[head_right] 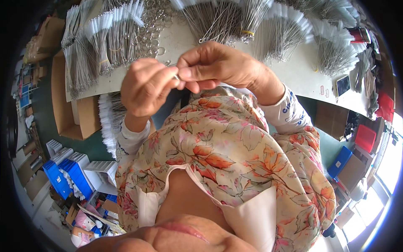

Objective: Sorting and inspecting white-bristled wire brushes at a factory workstation.

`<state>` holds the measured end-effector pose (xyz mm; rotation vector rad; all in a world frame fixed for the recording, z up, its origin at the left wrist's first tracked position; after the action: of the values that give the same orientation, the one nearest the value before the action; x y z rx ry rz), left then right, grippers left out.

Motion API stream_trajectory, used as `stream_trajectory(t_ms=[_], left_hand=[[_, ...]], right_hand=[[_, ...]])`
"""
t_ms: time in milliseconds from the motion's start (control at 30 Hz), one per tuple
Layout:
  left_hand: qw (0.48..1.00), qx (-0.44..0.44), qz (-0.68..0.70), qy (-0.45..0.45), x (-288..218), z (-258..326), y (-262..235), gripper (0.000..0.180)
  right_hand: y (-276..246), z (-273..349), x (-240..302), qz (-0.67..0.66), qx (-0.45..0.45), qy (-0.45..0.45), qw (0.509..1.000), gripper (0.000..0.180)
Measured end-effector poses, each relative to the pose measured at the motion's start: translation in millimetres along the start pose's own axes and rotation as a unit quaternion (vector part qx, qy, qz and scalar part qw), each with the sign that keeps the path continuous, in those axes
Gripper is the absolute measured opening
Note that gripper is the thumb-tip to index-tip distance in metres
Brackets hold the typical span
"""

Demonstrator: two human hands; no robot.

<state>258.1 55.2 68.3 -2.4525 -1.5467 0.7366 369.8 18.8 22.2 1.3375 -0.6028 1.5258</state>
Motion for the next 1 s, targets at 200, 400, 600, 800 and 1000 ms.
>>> stream_trajectory(t_ms=[200, 400, 600, 800, 1000], left_hand=[[0.991, 0.111, 0.044, -0.057, 3.7, 30.0, 39.0, 0.028], [0.877, 0.049, -0.028, -0.477, 79.1, 104.6, -8.4, 0.018], [0.898, 0.109, -0.118, -0.409, 93.3, 127.7, 6.4, 0.009], [0.781, -0.104, 0.265, -0.556, 75.9, 125.3, 0.8, 0.012], [0.798, -0.141, 0.325, -0.488, 55.9, 117.8, -28.6, 0.014]], right_hand=[[-42.1, 48.5, -29.5, 0.446, -0.147, 0.015, 0.883, 0.014], [-99.0, 128.0, -96.9, 0.736, -0.278, 0.277, 0.552, 0.018], [-42.1, 52.9, -42.3, 0.446, -0.343, -0.001, 0.827, 0.007], [8.7, -30.4, -29.4, 0.498, -0.25, -0.104, 0.824, 0.006], [22.1, -53.3, -25.1, 0.496, -0.196, -0.076, 0.842, 0.005]])
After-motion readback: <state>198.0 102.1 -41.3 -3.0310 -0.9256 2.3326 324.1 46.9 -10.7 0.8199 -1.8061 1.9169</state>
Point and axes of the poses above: each hand's wrist, its own z-axis away from the middle knuckle, its own y-axis out of the palm, x = y × z, the point moved 7 cm from there along -z, towards the middle knuckle, and after that the axes turned 13 degrees about z, right-handed, at the moved point
